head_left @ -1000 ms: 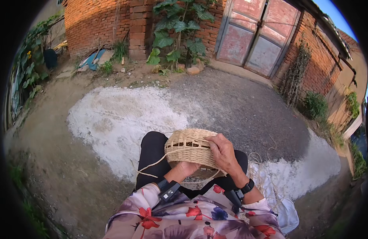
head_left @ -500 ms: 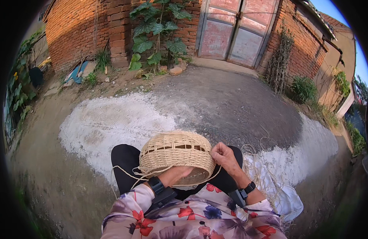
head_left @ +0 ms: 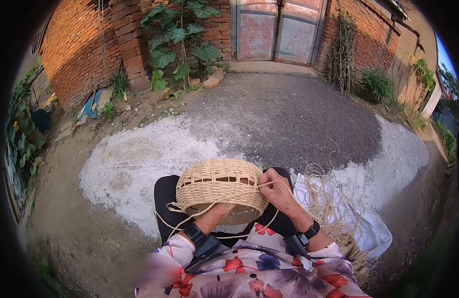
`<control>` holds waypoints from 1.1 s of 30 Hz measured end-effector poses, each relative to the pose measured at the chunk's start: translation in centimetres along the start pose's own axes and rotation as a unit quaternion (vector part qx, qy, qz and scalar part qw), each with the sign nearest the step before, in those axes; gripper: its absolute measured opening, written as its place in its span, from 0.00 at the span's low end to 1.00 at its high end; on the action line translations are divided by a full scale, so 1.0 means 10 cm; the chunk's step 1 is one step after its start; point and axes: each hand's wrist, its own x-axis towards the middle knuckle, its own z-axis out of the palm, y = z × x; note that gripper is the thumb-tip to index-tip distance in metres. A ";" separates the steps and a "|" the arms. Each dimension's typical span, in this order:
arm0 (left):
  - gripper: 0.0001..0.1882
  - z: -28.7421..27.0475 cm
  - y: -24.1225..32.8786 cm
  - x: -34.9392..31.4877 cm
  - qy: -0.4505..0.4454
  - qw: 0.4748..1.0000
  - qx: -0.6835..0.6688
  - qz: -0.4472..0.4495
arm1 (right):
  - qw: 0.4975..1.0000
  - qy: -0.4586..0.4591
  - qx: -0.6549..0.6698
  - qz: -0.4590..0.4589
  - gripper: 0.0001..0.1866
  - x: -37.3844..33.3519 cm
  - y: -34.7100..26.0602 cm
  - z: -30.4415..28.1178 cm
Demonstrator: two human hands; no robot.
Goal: Weaving a round basket using natural fiber strips.
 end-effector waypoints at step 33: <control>0.25 0.10 0.08 -0.27 0.008 0.997 -0.067 0.024 | 0.961 0.059 -0.151 -0.225 0.03 0.21 -0.60 -0.04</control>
